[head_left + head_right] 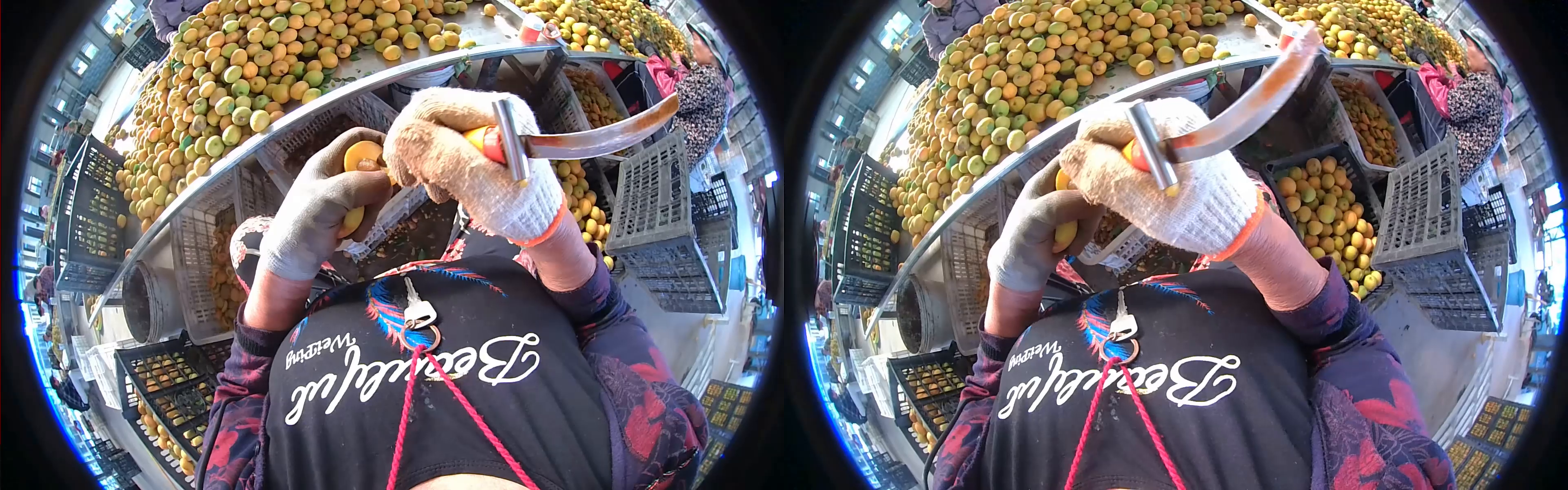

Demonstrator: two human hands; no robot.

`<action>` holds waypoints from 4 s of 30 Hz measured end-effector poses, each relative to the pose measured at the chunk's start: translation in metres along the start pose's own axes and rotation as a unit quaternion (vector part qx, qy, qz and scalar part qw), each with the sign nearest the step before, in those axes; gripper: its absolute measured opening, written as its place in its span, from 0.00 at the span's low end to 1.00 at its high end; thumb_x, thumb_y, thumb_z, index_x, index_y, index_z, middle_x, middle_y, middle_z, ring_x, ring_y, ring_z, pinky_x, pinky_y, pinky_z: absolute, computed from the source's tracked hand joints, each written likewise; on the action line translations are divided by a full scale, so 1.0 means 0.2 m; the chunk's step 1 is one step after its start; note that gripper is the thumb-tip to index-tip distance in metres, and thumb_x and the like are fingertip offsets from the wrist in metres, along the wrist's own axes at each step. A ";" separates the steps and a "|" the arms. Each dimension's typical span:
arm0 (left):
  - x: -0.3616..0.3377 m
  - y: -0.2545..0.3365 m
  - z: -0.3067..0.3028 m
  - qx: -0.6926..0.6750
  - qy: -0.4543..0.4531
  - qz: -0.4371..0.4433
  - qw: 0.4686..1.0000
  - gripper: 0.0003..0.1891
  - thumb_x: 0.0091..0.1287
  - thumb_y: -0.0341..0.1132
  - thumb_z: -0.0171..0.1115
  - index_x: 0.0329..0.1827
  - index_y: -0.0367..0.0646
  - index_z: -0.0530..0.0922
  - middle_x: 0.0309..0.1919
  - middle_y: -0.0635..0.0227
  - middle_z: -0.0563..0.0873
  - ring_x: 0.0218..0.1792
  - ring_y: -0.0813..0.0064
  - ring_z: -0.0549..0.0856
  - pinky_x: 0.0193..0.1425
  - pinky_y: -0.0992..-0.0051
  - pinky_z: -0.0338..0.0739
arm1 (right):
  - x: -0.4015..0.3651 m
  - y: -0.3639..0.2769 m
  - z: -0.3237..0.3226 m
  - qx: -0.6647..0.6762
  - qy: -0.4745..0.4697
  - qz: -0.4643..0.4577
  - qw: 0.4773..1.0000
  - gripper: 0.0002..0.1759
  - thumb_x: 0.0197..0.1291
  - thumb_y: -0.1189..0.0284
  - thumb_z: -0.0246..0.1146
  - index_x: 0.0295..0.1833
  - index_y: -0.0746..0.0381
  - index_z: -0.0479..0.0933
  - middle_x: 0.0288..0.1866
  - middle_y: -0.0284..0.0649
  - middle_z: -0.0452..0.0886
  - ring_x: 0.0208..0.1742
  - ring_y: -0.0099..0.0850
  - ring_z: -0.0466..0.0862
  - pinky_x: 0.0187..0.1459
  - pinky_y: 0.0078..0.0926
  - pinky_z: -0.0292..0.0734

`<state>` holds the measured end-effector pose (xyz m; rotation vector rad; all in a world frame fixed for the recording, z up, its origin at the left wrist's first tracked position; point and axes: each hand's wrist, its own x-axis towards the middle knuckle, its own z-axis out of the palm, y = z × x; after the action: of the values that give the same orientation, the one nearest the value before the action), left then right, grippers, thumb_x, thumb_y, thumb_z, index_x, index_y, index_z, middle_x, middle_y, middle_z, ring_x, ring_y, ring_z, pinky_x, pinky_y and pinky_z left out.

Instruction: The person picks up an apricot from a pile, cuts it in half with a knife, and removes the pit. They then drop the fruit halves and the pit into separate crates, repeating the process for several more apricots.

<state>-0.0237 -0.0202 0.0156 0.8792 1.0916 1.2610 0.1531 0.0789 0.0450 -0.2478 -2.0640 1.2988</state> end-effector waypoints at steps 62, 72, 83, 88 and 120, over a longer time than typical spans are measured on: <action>0.46 -0.35 -0.29 0.597 0.198 0.062 0.775 0.10 0.67 0.42 0.62 0.42 0.46 0.82 0.29 0.52 0.86 0.38 0.51 0.87 0.41 0.61 0.79 | 0.10 0.45 0.09 0.380 0.368 0.348 0.774 0.13 0.64 0.63 0.60 0.35 0.63 0.78 0.27 0.40 0.81 0.17 0.30 0.74 0.19 0.28 0.69; 0.37 -0.23 -0.52 0.288 0.150 -0.056 0.944 0.14 0.72 0.41 0.60 0.43 0.38 0.85 0.34 0.72 0.84 0.40 0.81 0.81 0.44 0.80 0.74 | 0.08 0.58 0.14 0.268 0.193 0.351 0.876 0.15 0.68 0.63 0.63 0.33 0.63 0.80 0.24 0.36 0.80 0.16 0.23 0.75 0.17 0.23 0.67; -0.51 -0.20 -1.54 0.646 0.498 -0.105 0.568 0.25 0.63 0.46 0.68 0.59 0.41 0.78 0.52 0.49 0.85 0.53 0.54 0.83 0.60 0.60 0.76 | -0.04 0.65 0.07 0.220 0.142 0.366 0.893 0.06 0.68 0.72 0.62 0.46 0.63 0.77 0.34 0.38 0.84 0.26 0.26 0.84 0.24 0.23 0.77; 0.06 -0.05 -1.24 0.648 0.413 0.135 0.625 0.21 0.59 0.33 0.70 0.56 0.41 0.81 0.54 0.53 0.84 0.58 0.52 0.80 0.66 0.61 0.73 | -0.03 0.76 0.07 0.048 0.088 0.260 0.961 0.07 0.70 0.73 0.57 0.47 0.64 0.76 0.36 0.39 0.86 0.31 0.30 0.87 0.34 0.25 0.80; 0.32 -0.06 -0.18 -0.063 0.016 0.128 0.990 0.31 0.58 0.23 0.65 0.68 0.38 0.73 0.54 0.67 0.80 0.55 0.77 0.80 0.60 0.77 0.75 | 0.02 0.44 0.10 -0.085 0.141 0.008 0.986 0.14 0.72 0.64 0.60 0.53 0.63 0.77 0.34 0.53 0.82 0.38 0.53 0.84 0.36 0.37 0.77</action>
<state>-0.0571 0.0402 -0.0154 0.9270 0.9333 1.5426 0.1211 0.1076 -0.0338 -0.4956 -1.9314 1.0315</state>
